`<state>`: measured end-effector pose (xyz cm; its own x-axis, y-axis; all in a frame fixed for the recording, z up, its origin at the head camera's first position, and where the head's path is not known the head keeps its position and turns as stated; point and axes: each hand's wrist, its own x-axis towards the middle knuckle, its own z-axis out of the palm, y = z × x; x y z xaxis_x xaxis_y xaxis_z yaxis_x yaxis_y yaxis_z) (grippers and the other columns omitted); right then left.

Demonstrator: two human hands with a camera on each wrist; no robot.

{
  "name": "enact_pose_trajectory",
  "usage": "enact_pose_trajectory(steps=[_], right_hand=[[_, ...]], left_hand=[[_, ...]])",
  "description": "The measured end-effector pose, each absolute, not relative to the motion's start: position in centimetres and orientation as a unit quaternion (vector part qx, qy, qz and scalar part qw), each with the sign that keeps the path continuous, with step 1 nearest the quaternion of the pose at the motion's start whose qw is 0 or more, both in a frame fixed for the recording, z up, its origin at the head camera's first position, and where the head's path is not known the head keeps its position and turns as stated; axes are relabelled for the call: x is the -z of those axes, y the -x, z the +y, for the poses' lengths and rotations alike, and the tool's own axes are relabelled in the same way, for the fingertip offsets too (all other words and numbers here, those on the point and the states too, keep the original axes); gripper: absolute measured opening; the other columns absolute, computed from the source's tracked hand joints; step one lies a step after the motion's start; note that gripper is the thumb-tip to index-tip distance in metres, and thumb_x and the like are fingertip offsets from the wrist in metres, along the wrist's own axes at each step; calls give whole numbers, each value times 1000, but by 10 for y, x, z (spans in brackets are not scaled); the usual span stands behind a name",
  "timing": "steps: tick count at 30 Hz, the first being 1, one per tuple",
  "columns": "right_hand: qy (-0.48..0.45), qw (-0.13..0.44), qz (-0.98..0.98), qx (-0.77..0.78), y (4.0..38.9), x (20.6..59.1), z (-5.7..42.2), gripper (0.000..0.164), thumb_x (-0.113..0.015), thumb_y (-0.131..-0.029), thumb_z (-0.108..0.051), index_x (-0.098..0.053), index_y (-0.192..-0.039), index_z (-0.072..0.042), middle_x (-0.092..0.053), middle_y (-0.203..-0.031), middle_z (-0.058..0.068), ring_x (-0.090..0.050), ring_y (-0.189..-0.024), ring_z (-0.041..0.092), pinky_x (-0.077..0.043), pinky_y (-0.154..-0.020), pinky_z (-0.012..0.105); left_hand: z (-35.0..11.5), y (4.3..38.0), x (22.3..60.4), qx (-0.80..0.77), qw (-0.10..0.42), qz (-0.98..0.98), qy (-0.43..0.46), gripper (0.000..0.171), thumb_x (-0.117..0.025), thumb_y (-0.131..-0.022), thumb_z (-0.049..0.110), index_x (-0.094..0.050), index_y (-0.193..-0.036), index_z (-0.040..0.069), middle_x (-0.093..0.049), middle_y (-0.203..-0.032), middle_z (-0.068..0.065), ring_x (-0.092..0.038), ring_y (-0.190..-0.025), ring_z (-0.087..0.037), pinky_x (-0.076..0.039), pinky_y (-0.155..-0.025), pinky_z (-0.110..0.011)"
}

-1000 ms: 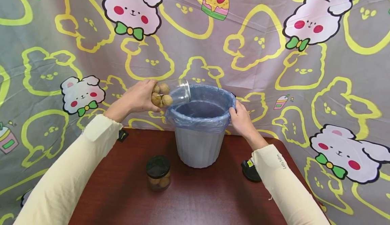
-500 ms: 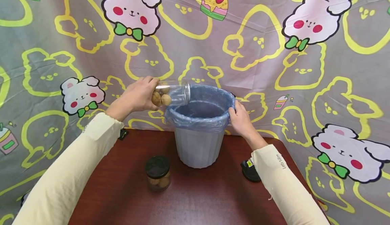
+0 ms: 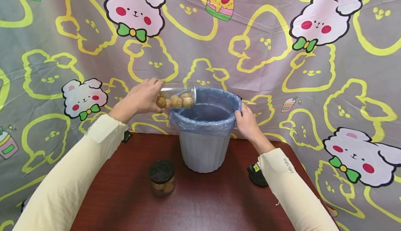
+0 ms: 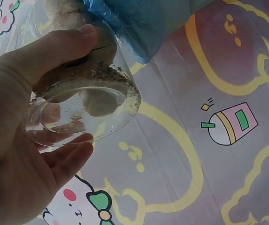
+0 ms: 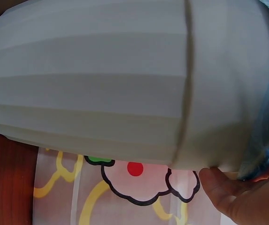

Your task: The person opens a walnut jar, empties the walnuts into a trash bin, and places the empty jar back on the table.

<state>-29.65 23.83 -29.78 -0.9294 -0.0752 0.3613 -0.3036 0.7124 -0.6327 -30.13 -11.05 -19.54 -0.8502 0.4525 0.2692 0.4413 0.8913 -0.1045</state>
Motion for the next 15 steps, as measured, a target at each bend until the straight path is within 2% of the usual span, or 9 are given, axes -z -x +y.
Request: enact_pose_trajectory(steps=[6,11,15], right_hand=[[-106,153,-910,-372,296,298,239,58,-30,-100,-24,-12,-147,5,-15,-150,28,-13,-139,39,-13,-110,52],[-107,149,-908,-377,295,298,239,59,-29,-101,-25,-10,-148,4,-14,-151,28,-11,-139,39,-12,-110,52],[-107,147,-910,-373,295,299,239,59,-28,-101,-25,-10,-148,4,-13,-151,28,-11,-139,39,-12,-110,52]], left_hand=[[-108,300,194,-57,178,-950,249,94,-86,-64,40,-37,-135,1,-46,-124,-17,-43,-114,-36,-43,-90,-45],[-108,301,196,-89,231,-930,271,85,-86,-65,36,-43,-130,1,-47,-124,-19,-43,-116,-38,-40,-94,-47],[-108,303,197,-79,222,-936,262,87,-86,-66,35,-40,-132,1,-46,-126,-18,-42,-117,-38,-41,-93,-47]])
